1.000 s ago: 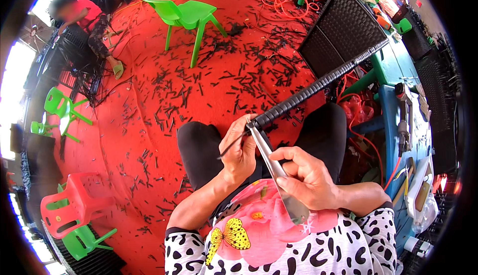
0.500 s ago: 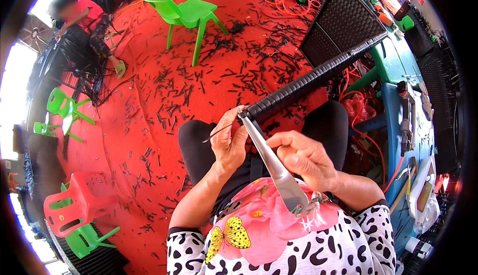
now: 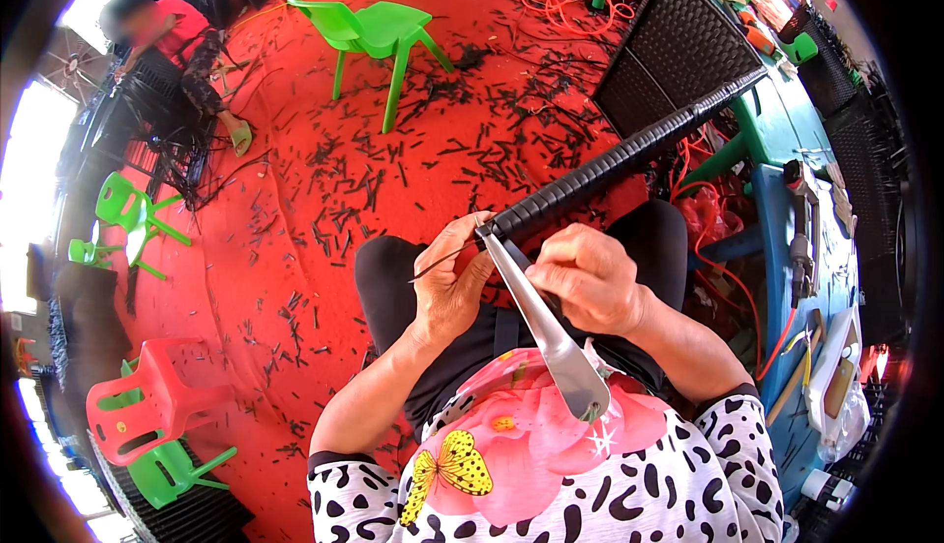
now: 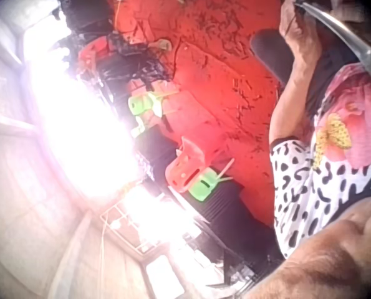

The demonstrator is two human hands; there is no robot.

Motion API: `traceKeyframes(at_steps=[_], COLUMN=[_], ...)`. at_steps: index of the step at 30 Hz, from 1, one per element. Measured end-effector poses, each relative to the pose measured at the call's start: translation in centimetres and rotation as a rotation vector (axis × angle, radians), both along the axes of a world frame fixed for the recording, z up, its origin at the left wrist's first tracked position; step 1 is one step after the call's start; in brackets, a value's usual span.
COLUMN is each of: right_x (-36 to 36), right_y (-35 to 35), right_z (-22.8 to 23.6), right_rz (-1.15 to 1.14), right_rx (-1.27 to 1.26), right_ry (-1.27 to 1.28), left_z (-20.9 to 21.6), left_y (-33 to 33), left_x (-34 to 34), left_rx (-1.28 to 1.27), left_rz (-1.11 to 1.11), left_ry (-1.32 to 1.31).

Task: The person sits on a red floor and weaves a black plastic strip into the frame of a wicker chair. They use a metal tool to push the strip through the weave and a pair of pliers to cut the strip to length. The person continues to weave the strip along the edge of the chair frame.

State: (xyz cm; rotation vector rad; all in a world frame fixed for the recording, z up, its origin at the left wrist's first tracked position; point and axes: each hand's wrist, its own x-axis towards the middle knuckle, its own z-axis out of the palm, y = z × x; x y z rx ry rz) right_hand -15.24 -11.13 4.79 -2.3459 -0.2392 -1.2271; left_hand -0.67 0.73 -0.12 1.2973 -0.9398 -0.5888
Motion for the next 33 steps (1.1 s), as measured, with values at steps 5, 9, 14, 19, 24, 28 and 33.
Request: traceKeyframes(at_steps=[5, 9, 14, 19, 24, 28, 33], right_x=[-0.1, -0.3, -1.0, -2.4, -2.4, -2.3, -2.1], right_y=[0.2, 1.2, 3.7, 4.5, 3.4, 1.0, -0.4], right_z=[0.2, 0.7, 2.9, 5.0, 6.1, 7.0, 6.1], right_rz=[-0.038, -0.008, 0.124, 0.338, 0.237, 0.274, 0.344], right_rx=[0.521, 0.823, 1.275, 1.705, 1.635, 1.618, 1.561], right_ry=[0.119, 0.32, 0.605, 0.735, 0.781, 0.912, 0.939], left_z=[0.3, -0.2, 0.3, 1.0, -1.1, -0.8, -1.3], left_y=[0.1, 0.3, 0.9, 0.8, 0.8, 0.9, 0.4], left_x=[0.0, 0.3, -0.3, -0.7, -1.8, -1.7, -1.4], left_rx=[-0.034, -0.053, -0.011, 0.013, -0.07, -0.039, -0.148], left_rz=[-0.024, -0.121, -0.094, -0.149, -0.104, -0.13, -0.063], left_ry=[-0.002, -0.114, -0.149, -0.16, -0.012, -0.008, -0.189])
